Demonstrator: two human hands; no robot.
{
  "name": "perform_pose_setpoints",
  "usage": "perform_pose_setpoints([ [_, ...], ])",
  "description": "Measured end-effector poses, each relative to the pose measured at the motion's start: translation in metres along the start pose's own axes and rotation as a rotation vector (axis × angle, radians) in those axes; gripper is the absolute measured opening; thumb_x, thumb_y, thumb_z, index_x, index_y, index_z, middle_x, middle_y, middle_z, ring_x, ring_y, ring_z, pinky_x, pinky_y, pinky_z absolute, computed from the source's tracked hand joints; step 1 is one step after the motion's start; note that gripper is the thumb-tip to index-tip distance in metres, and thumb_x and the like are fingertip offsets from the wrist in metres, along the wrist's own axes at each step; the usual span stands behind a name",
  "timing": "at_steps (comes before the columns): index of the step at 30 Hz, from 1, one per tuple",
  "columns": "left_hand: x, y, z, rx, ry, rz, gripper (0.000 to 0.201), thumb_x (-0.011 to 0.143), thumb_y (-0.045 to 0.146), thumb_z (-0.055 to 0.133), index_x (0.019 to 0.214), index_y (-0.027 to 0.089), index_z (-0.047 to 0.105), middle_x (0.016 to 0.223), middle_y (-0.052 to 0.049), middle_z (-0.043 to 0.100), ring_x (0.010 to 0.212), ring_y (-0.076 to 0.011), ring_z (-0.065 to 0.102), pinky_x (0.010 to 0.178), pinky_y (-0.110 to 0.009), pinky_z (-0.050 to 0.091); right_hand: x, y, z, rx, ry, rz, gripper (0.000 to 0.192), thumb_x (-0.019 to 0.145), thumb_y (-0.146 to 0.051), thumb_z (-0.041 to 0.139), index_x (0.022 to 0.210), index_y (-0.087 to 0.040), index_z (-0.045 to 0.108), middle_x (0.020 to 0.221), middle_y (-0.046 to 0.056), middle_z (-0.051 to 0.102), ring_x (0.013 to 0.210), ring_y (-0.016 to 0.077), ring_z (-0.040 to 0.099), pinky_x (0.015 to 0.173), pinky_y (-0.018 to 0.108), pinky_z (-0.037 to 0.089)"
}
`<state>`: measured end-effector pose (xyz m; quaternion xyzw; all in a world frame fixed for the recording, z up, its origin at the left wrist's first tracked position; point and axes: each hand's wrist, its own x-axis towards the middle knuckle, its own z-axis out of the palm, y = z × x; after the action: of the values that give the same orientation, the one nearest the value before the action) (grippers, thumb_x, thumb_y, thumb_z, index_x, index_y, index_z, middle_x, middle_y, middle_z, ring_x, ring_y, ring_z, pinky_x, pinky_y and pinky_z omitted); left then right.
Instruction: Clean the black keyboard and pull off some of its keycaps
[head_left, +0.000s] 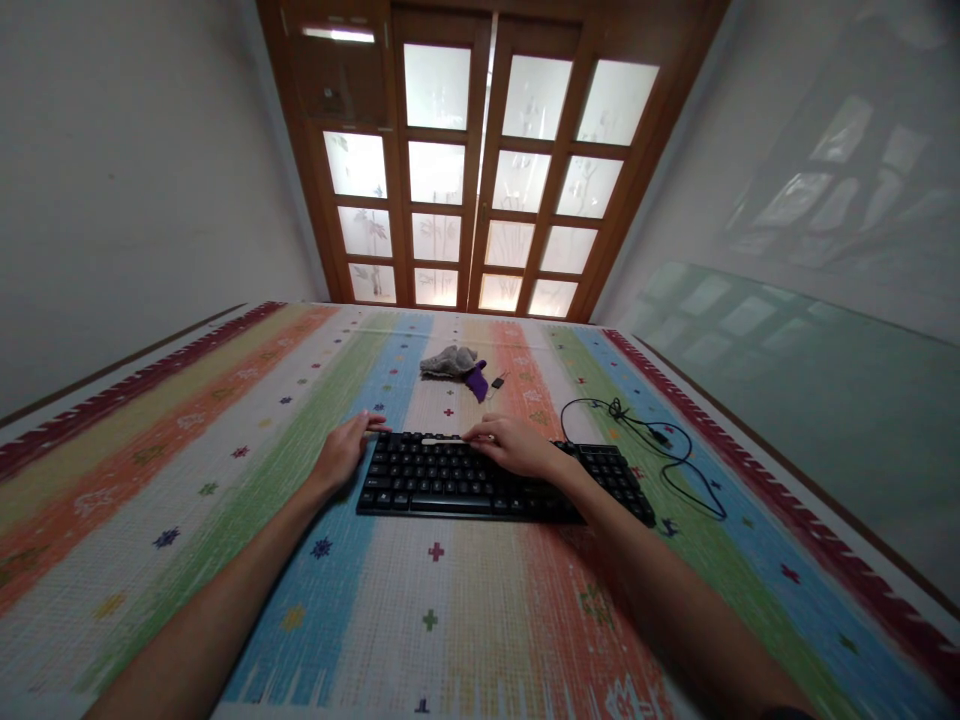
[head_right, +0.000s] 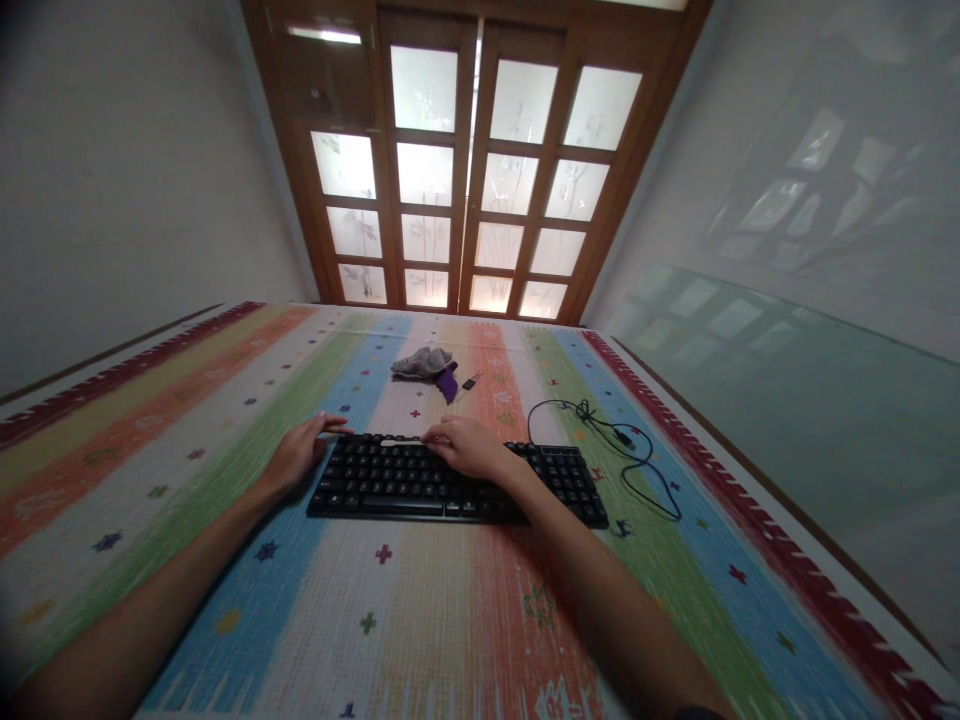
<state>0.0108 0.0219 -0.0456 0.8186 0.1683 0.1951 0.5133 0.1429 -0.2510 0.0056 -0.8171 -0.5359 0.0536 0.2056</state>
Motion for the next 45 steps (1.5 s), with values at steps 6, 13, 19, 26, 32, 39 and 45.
perform_pose_setpoints([
  [6, 0.000, 0.000, -0.001, -0.010, -0.008, -0.012, 0.073, 0.088, 0.073, 0.033, 0.107, 0.014, 0.071, 0.100, -0.013, 0.078, 0.061, -0.0216, 0.064, 0.055, -0.033, 0.048, -0.013, 0.016, -0.002, 0.016, 0.015, 0.010, 0.023, 0.093, -0.018, 0.059, 0.109, -0.018, 0.076, 0.101, 0.010, 0.074, 0.093, 0.0197, 0.066, 0.084, 0.031, 0.048],
  [13, -0.001, 0.002, -0.001, -0.008, -0.001, 0.000, 0.073, 0.087, 0.074, 0.034, 0.105, 0.015, 0.072, 0.099, -0.013, 0.078, 0.061, -0.0215, 0.063, 0.056, -0.034, 0.047, -0.028, 0.025, -0.010, 0.011, 0.029, 0.038, 0.024, 0.093, -0.019, 0.059, 0.108, -0.018, 0.077, 0.100, 0.010, 0.075, 0.089, 0.0199, 0.068, 0.082, 0.030, 0.047],
  [19, -0.002, 0.004, 0.000, -0.015, -0.015, -0.019, 0.074, 0.086, 0.076, 0.036, 0.107, 0.014, 0.070, 0.100, -0.012, 0.078, 0.054, -0.0177, 0.057, 0.052, -0.032, 0.042, -0.040, 0.033, -0.017, 0.004, 0.035, 0.039, 0.023, 0.092, -0.018, 0.059, 0.107, -0.018, 0.077, 0.097, 0.010, 0.076, 0.090, 0.0208, 0.067, 0.084, 0.033, 0.047],
  [26, -0.002, 0.008, 0.000, -0.019, 0.007, -0.014, 0.080, 0.080, 0.083, 0.039, 0.103, 0.014, 0.072, 0.100, -0.014, 0.078, 0.070, -0.0240, 0.067, 0.057, -0.033, 0.047, -0.054, 0.045, -0.023, 0.010, 0.045, 0.052, 0.023, 0.091, -0.017, 0.059, 0.106, -0.017, 0.078, 0.095, 0.010, 0.074, 0.087, 0.0200, 0.066, 0.082, 0.032, 0.048],
  [32, -0.002, 0.007, 0.000, -0.019, 0.016, -0.008, 0.078, 0.079, 0.082, 0.040, 0.100, 0.015, 0.072, 0.100, -0.014, 0.078, 0.082, -0.0288, 0.070, 0.069, -0.037, 0.053, -0.064, 0.049, -0.030, -0.004, 0.045, 0.109, 0.024, 0.091, -0.018, 0.059, 0.104, -0.020, 0.079, 0.095, 0.009, 0.074, 0.084, 0.0197, 0.067, 0.079, 0.031, 0.048],
  [39, -0.003, 0.008, 0.000, 0.022, 0.023, 0.001, 0.074, 0.080, 0.080, 0.040, 0.098, 0.017, 0.073, 0.101, -0.011, 0.079, 0.084, -0.0292, 0.070, 0.079, -0.040, 0.054, -0.073, 0.055, -0.036, -0.061, 0.039, 0.124, 0.025, 0.090, -0.018, 0.057, 0.103, -0.020, 0.078, 0.096, 0.009, 0.075, 0.085, 0.0204, 0.067, 0.079, 0.031, 0.047],
  [45, -0.002, 0.006, 0.000, 0.028, 0.020, 0.004, 0.072, 0.083, 0.078, 0.037, 0.099, 0.017, 0.073, 0.102, -0.012, 0.078, 0.090, -0.0307, 0.070, 0.082, -0.042, 0.054, -0.082, 0.057, -0.038, -0.083, 0.053, 0.138, 0.027, 0.090, -0.016, 0.055, 0.103, -0.020, 0.078, 0.096, 0.010, 0.074, 0.087, 0.0206, 0.066, 0.079, 0.031, 0.047],
])
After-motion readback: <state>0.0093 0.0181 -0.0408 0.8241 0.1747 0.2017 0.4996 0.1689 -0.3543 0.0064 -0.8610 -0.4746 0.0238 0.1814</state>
